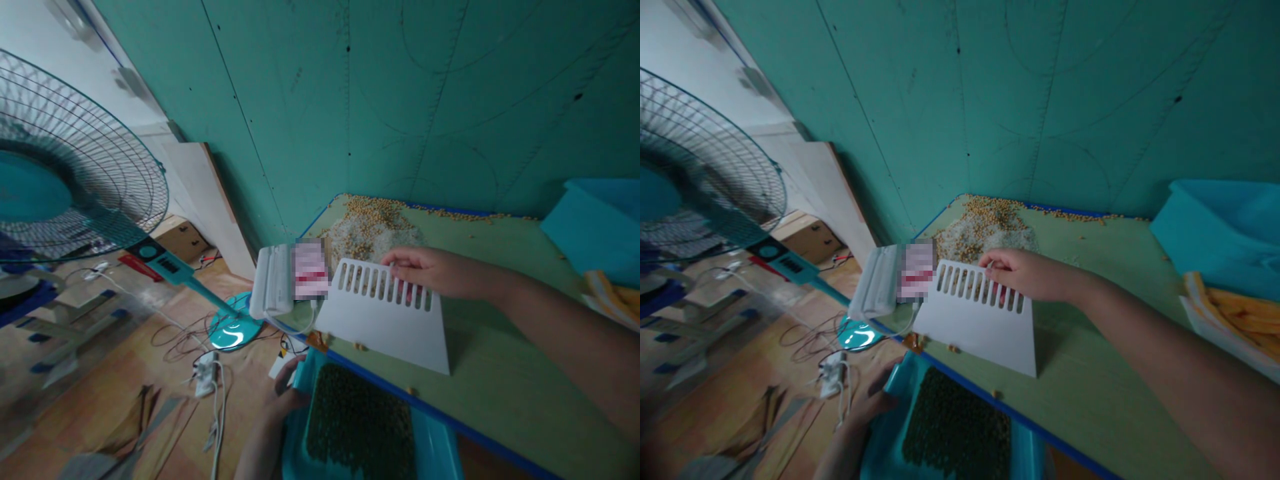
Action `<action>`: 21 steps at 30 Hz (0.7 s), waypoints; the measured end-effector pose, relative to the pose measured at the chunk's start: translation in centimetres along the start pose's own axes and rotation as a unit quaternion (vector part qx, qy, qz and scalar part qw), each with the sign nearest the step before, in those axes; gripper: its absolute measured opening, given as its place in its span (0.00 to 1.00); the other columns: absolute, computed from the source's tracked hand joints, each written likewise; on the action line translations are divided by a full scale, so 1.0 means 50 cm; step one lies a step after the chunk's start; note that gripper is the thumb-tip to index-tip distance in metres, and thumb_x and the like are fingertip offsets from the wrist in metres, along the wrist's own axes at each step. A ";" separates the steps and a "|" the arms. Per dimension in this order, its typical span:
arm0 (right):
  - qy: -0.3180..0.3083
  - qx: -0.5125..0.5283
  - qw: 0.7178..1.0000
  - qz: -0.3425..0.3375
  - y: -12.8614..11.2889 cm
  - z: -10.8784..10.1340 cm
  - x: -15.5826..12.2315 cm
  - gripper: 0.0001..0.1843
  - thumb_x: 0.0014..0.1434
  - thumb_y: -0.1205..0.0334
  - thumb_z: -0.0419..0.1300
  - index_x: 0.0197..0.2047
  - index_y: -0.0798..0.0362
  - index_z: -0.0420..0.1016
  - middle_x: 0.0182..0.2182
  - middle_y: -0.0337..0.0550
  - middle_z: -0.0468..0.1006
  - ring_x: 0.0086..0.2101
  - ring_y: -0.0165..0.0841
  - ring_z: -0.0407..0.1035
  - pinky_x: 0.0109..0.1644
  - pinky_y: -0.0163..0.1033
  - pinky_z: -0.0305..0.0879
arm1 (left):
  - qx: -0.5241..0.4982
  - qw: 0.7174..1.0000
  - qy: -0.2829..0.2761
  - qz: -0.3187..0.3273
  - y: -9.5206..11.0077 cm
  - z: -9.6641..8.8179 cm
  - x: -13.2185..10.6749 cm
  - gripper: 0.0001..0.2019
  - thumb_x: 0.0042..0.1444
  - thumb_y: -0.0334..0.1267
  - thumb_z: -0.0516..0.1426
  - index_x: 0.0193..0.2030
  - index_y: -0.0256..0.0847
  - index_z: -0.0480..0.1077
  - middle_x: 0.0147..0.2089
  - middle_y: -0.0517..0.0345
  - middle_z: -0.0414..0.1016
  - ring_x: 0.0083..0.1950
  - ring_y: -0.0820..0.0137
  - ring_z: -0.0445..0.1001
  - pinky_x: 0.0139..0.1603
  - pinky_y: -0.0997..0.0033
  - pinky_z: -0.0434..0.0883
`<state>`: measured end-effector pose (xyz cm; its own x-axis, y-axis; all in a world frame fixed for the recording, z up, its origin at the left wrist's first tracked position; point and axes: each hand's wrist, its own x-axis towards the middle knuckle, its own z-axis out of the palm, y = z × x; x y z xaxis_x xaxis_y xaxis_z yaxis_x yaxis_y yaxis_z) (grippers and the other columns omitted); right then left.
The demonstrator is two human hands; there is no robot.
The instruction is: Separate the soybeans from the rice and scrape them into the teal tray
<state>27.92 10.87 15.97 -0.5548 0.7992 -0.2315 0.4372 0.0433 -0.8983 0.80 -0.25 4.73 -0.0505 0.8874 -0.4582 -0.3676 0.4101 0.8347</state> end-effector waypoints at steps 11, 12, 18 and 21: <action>-0.059 -0.001 0.998 0.027 -0.006 -0.003 -0.007 0.08 0.56 0.58 0.49 0.38 0.53 0.59 0.23 0.33 0.66 0.21 0.24 0.64 0.23 0.29 0.59 | 0.004 1.000 0.006 -0.014 0.000 0.025 0.011 0.18 0.24 0.23 0.55 0.26 0.44 0.75 0.17 0.66 0.73 0.18 0.70 0.65 0.22 0.71 0.58; -0.065 -0.001 0.997 0.028 -0.007 -0.004 -0.009 0.08 0.56 0.58 0.50 0.37 0.53 0.59 0.23 0.33 0.66 0.21 0.23 0.63 0.23 0.29 0.58 | 0.004 1.000 0.006 -0.015 0.001 0.026 0.011 0.18 0.25 0.24 0.55 0.27 0.44 0.75 0.17 0.66 0.73 0.19 0.68 0.66 0.23 0.70 0.59; -0.147 -0.017 0.988 0.046 -0.017 0.006 -0.018 0.06 0.55 0.61 0.51 0.34 0.54 0.60 0.23 0.34 0.66 0.21 0.24 0.64 0.23 0.29 0.57 | 0.017 1.000 0.008 0.000 0.010 0.021 0.015 0.17 0.23 0.23 0.56 0.25 0.42 0.75 0.19 0.65 0.74 0.23 0.67 0.68 0.25 0.70 0.61; -0.172 -0.031 0.984 0.040 -0.031 0.017 -0.021 0.05 0.56 0.62 0.50 0.35 0.54 0.61 0.24 0.35 0.67 0.22 0.24 0.64 0.24 0.29 0.58 | 0.015 1.000 0.010 0.008 0.014 0.021 0.013 0.18 0.23 0.22 0.57 0.24 0.44 0.76 0.19 0.66 0.74 0.22 0.70 0.67 0.22 0.73 0.60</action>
<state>27.21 9.45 17.28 -0.7185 0.5515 -0.4238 0.5267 0.0334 -0.8494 1.47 0.84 5.34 -0.0741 0.8896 -0.4507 -0.3383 0.4028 0.8505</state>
